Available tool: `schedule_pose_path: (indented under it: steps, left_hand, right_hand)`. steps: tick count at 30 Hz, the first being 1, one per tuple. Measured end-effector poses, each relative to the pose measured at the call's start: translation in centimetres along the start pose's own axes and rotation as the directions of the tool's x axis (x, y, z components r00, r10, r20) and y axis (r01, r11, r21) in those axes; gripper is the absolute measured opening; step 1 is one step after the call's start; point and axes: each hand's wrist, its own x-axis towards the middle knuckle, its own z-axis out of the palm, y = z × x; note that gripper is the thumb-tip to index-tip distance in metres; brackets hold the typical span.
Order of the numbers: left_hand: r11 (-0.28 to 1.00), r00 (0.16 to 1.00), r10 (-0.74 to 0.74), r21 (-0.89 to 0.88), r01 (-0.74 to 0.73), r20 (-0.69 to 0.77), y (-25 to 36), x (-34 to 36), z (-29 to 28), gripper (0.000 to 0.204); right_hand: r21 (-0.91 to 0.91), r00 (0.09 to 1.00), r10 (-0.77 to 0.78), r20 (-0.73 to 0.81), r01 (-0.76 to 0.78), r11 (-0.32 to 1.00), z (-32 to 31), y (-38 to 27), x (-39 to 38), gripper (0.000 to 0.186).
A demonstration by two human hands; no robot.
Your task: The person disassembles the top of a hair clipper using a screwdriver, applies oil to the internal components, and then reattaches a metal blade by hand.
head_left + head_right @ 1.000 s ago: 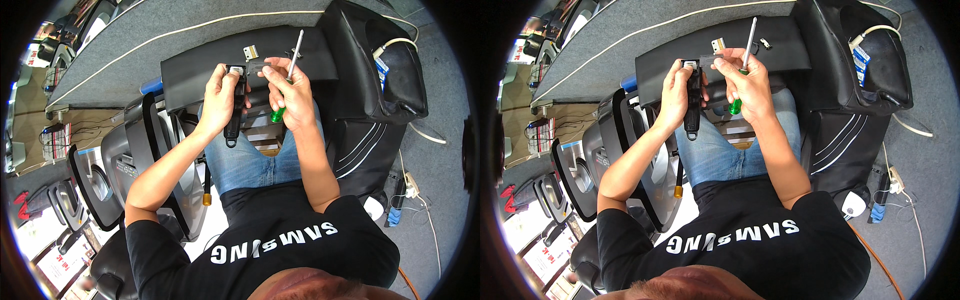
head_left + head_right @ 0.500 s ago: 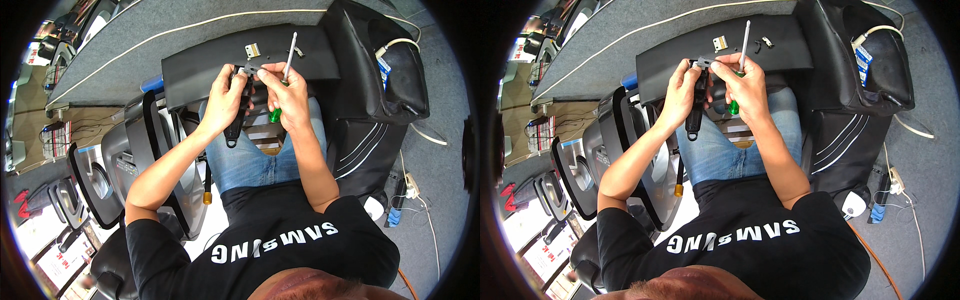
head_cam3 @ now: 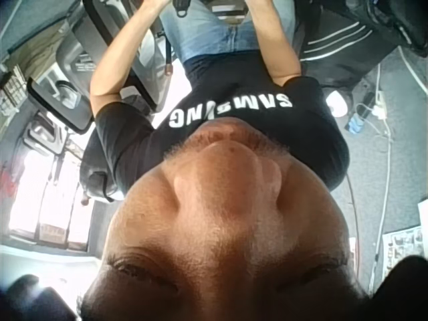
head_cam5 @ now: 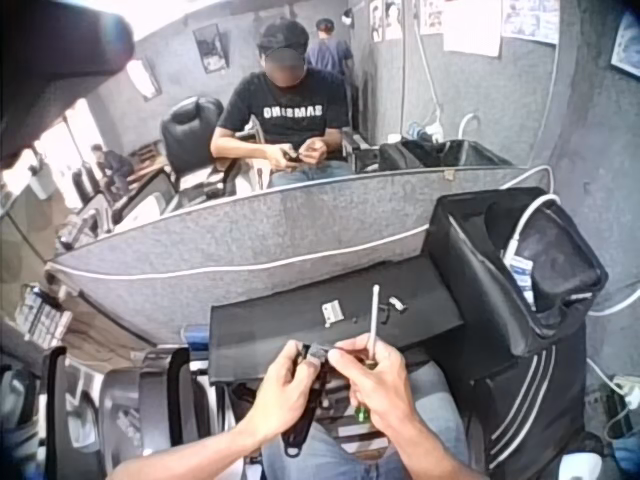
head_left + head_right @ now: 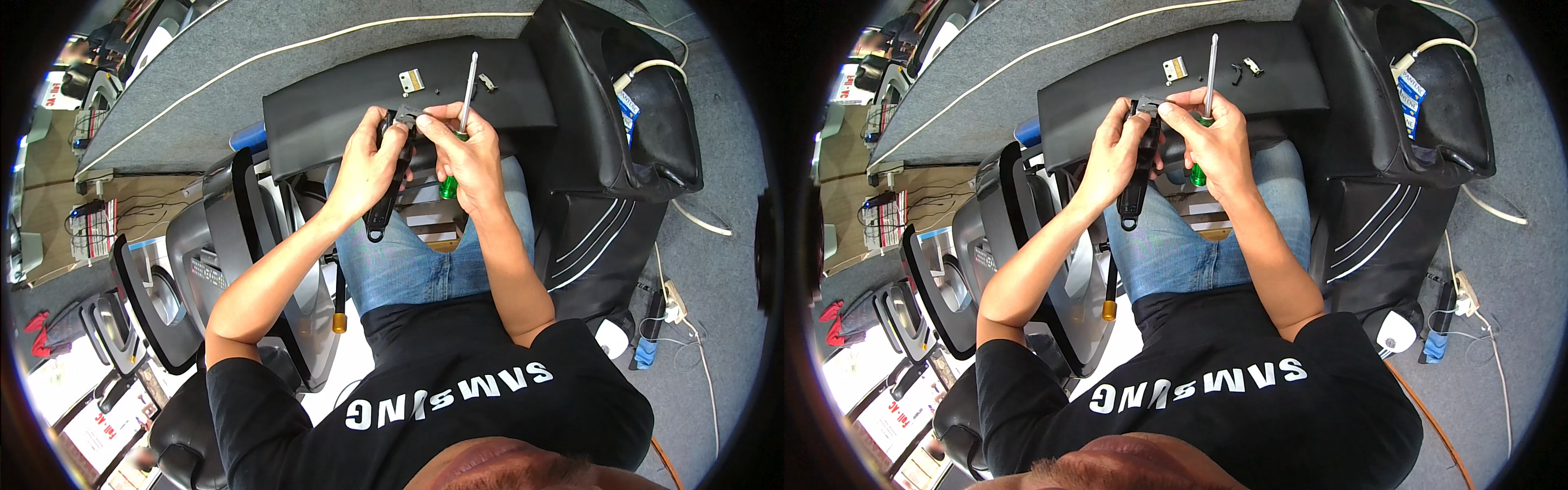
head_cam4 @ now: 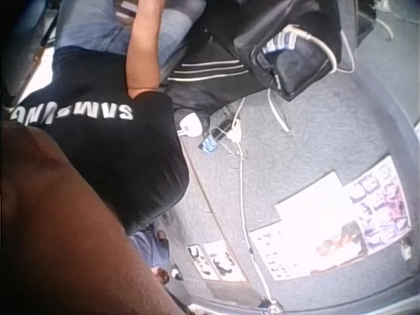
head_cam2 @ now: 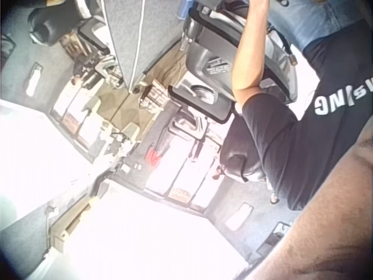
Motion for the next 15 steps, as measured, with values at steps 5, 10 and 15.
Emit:
schedule_pose_path:
  steps: [5,10,15]
  left_hand:
    - [1.000,1.000,-0.001,0.020,0.001,0.002,0.14,-0.08,-0.09,0.018]
    - [0.999,0.999,0.048,0.002,-0.048,-0.025,0.48,-0.39,0.10,0.023]
    - [0.999,0.998,0.051,0.007,-0.051,-0.022,0.63,-0.53,0.09,0.023]
  right_hand:
    - [-0.035,0.999,-0.037,-0.002,0.037,0.999,0.13,0.07,-0.07,0.021]
    - [-0.075,0.999,-0.040,0.013,0.041,0.996,0.25,-0.24,-0.42,0.019]
    - [-0.080,0.999,-0.043,0.010,0.043,0.996,0.29,-0.39,-0.51,0.019]
